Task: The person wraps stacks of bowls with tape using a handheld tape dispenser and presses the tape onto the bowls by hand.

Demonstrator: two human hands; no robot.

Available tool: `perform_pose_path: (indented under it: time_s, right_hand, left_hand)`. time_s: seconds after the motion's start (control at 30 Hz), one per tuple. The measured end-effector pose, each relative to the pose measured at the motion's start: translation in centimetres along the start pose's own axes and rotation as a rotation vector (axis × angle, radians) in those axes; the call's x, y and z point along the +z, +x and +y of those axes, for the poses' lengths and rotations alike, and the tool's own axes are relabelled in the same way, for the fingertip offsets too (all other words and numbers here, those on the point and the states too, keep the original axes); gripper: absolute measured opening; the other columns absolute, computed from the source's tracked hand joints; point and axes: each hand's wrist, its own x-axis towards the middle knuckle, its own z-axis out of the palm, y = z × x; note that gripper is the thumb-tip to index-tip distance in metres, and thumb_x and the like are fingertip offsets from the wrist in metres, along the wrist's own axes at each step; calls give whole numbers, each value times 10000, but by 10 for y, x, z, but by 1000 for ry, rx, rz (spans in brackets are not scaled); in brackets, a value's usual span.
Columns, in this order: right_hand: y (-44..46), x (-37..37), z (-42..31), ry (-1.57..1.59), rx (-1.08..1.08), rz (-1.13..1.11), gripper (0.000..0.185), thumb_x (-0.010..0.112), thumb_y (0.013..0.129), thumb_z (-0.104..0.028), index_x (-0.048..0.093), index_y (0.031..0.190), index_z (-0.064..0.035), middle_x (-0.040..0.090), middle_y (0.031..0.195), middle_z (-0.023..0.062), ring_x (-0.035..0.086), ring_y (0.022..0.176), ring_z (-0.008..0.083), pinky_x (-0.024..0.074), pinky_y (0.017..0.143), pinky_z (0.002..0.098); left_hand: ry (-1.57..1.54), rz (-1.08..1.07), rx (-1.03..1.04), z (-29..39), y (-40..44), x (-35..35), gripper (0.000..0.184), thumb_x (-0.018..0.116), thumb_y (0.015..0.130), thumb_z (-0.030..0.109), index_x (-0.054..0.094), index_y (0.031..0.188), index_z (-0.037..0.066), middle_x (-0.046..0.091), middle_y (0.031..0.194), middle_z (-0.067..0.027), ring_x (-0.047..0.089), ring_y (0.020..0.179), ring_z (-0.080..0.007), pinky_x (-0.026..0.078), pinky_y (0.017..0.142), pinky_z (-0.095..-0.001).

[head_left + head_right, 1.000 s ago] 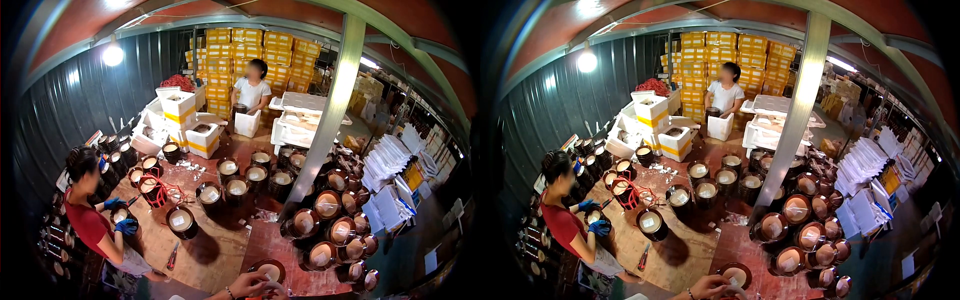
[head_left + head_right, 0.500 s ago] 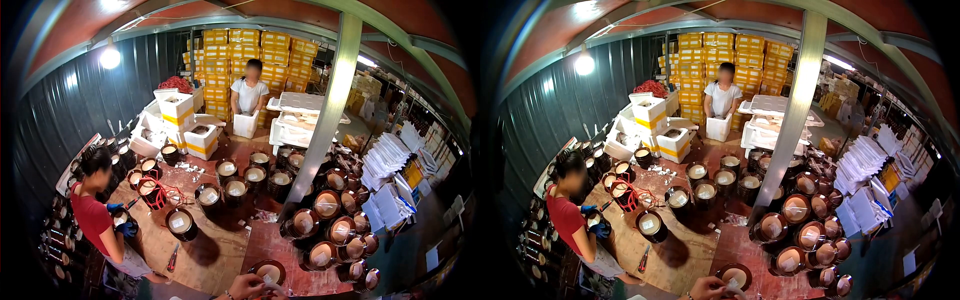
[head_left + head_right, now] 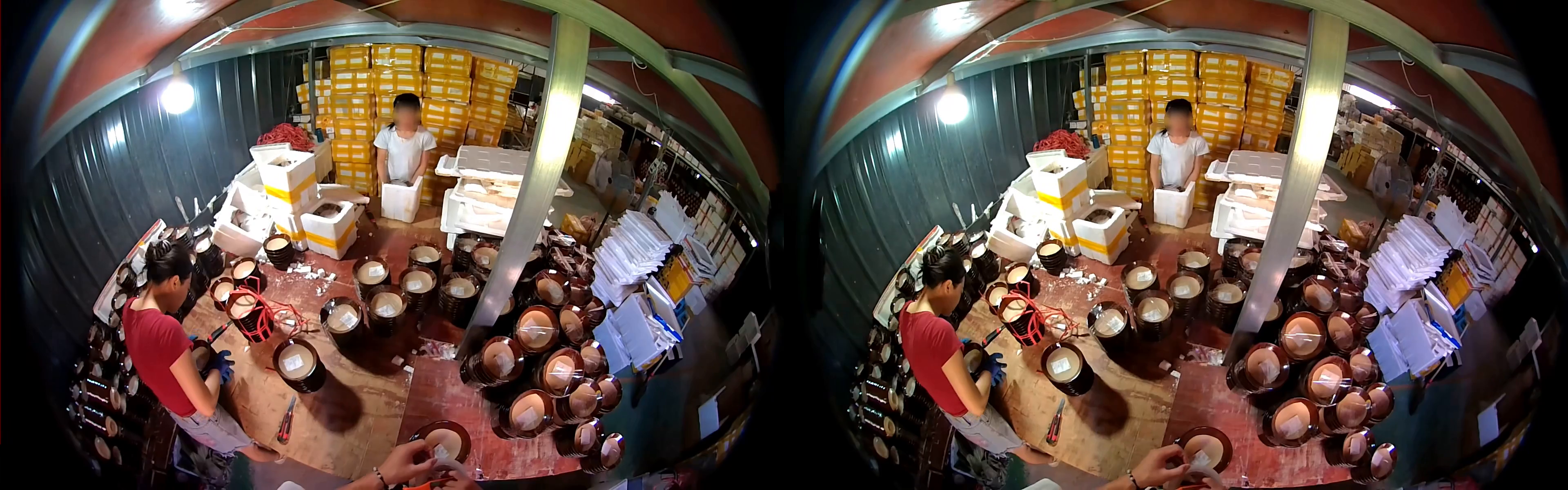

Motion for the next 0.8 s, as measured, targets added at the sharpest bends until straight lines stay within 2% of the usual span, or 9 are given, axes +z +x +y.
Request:
perform_pose_path:
  time_s: [0.13,0.2,0.3,0.47,0.57,0.67,0.73,0.8]
  right_hand:
    - [6,-14,-17,-91,-50,-39,232,699,703,-264,594,767,-67,580,631,120,617,653,307,509,807,450]
    - [23,-39,-47,-282,-214,-59,229,702,726,-264,598,769,-64,581,632,124,615,653,311,506,801,462]
    - [27,-36,-41,-272,-303,29,233,708,748,-268,603,772,-62,584,635,125,610,649,315,498,799,460]
    - [32,-39,-44,-415,-306,19,252,719,765,-285,602,772,-61,581,633,122,598,638,314,486,808,447]
    - [33,-43,-50,-454,-337,1,256,719,763,-287,600,768,-60,574,630,119,588,636,311,481,802,443]
    - [35,-45,-51,-435,-344,4,253,715,756,-285,599,761,-61,568,634,119,582,649,309,479,794,442]
    - [30,-37,-42,-418,-339,11,250,713,752,-284,598,756,-62,565,637,119,580,658,309,478,791,440]
    - [21,-20,-24,-241,-211,16,260,714,739,-297,595,751,-66,565,645,120,581,677,307,479,787,436]
  left_hand:
    - [-60,-38,-19,1,-1,-2,249,744,940,223,649,1039,16,657,859,-61,616,787,-111,519,718,-298]
    - [-61,-42,-64,7,-4,-2,252,739,946,227,641,1035,13,658,868,-63,610,792,-111,514,714,-300]
    - [-65,3,-78,2,-6,2,254,726,958,233,652,1057,10,678,896,-67,622,812,-114,518,729,-299]
    - [-95,93,9,-13,-5,9,248,723,956,219,727,1106,21,744,976,-84,688,896,-126,551,796,-293]
    - [42,104,18,-5,-6,6,224,739,936,202,769,1077,30,765,981,-104,727,905,-150,571,805,-291]
    - [17,178,-3,4,-9,8,205,772,905,205,778,1006,27,766,922,-114,740,823,-167,580,737,-289]
    - [149,244,27,3,-12,8,217,796,883,214,779,994,28,763,857,-105,737,747,-161,582,690,-282]
    - [141,242,28,6,-10,8,221,807,875,216,778,986,27,763,849,-96,734,741,-146,581,682,-277]
